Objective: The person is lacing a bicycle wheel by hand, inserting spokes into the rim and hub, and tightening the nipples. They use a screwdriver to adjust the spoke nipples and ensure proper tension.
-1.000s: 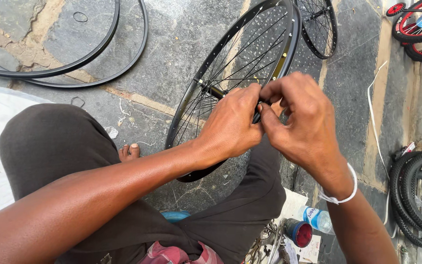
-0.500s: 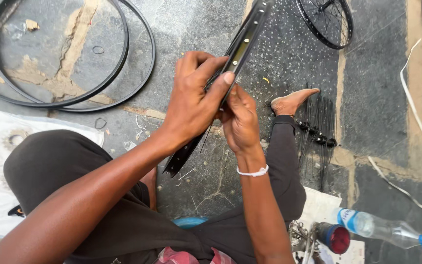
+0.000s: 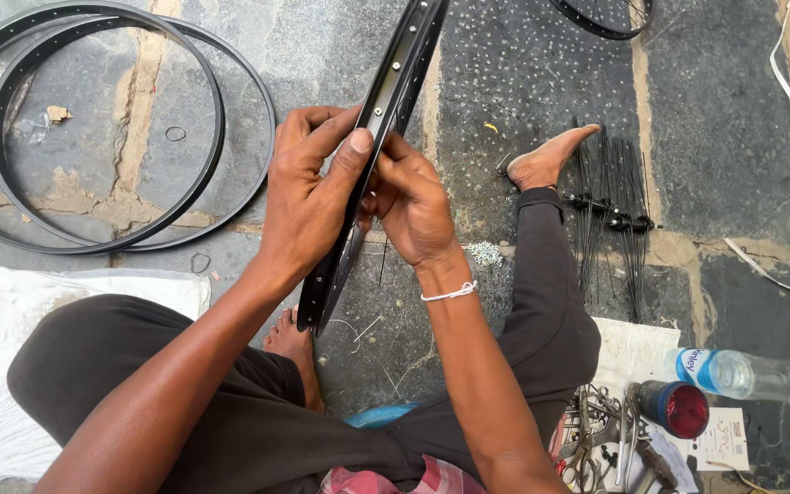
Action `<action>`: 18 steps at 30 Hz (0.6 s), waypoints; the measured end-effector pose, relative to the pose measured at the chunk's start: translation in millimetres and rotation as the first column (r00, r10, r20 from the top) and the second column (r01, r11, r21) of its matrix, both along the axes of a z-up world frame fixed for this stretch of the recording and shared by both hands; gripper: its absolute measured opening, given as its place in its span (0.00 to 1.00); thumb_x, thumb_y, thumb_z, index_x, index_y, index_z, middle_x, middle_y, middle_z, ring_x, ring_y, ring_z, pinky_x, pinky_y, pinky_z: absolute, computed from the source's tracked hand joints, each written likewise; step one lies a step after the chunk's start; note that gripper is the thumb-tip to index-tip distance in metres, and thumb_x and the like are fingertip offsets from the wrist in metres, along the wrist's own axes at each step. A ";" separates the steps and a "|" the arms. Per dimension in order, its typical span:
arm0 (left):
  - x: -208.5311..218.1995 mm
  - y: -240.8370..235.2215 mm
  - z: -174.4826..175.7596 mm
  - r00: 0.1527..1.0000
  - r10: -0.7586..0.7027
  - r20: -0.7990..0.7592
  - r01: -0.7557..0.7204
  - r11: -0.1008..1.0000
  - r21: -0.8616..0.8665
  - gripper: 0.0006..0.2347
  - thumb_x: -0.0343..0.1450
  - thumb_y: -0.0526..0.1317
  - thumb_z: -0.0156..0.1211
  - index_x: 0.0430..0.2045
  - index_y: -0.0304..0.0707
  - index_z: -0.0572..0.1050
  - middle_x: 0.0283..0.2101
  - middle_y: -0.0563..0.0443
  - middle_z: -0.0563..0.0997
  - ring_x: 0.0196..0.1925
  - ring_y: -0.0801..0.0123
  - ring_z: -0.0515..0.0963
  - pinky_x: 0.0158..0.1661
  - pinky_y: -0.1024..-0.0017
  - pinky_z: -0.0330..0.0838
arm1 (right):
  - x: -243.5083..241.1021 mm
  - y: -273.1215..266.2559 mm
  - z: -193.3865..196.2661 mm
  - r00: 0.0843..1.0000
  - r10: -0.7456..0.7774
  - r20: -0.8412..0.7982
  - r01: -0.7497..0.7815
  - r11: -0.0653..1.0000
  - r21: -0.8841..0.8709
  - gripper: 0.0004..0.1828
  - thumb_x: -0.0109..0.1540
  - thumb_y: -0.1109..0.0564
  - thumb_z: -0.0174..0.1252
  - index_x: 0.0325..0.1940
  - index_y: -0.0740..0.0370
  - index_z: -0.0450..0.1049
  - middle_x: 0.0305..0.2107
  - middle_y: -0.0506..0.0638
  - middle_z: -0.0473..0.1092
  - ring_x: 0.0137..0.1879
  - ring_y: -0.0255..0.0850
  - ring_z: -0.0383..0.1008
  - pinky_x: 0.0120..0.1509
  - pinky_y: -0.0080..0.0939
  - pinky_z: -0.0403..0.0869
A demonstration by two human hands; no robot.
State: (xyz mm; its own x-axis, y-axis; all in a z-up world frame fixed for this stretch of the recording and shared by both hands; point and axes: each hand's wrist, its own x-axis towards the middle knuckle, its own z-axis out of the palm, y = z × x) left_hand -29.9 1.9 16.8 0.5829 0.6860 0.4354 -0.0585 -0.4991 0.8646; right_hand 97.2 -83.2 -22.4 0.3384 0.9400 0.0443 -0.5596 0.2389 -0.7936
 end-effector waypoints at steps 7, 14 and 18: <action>0.3 6.3 2.8 0.998 -0.055 0.004 0.055 0.998 -0.019 0.18 0.79 0.49 0.56 0.57 0.36 0.78 0.50 0.45 0.75 0.57 0.62 0.73 0.57 0.67 0.68 | -1.3 -0.6 2.8 0.994 -0.035 -0.099 0.034 0.999 -0.010 0.18 0.59 0.61 0.57 0.53 0.60 0.70 0.34 0.44 0.74 0.32 0.32 0.72 0.28 0.32 0.71; 4.5 1.6 3.3 0.998 -0.062 -0.028 0.064 0.997 0.052 0.18 0.80 0.49 0.53 0.57 0.35 0.79 0.49 0.46 0.75 0.55 0.62 0.71 0.58 0.66 0.66 | -3.3 -6.4 2.3 0.999 -0.040 -0.005 0.040 0.997 0.059 0.16 0.67 0.56 0.54 0.58 0.64 0.71 0.33 0.48 0.73 0.32 0.34 0.73 0.30 0.35 0.71; 9.5 -2.5 2.5 0.994 -0.106 0.017 0.106 0.994 -0.002 0.20 0.81 0.50 0.49 0.58 0.34 0.77 0.50 0.46 0.74 0.56 0.62 0.71 0.59 0.67 0.65 | 3.1 -9.9 3.1 0.992 -0.024 -0.127 0.030 0.999 0.046 0.15 0.68 0.54 0.52 0.54 0.65 0.71 0.33 0.50 0.74 0.31 0.35 0.74 0.27 0.35 0.71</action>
State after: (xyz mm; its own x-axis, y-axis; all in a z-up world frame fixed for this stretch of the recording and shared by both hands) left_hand -20.4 -0.7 19.2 0.6450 0.6223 0.4436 -0.1249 -0.4869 0.8645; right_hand 100.3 -93.0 -19.3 0.3692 0.9283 0.0437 -0.6476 0.2907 -0.7043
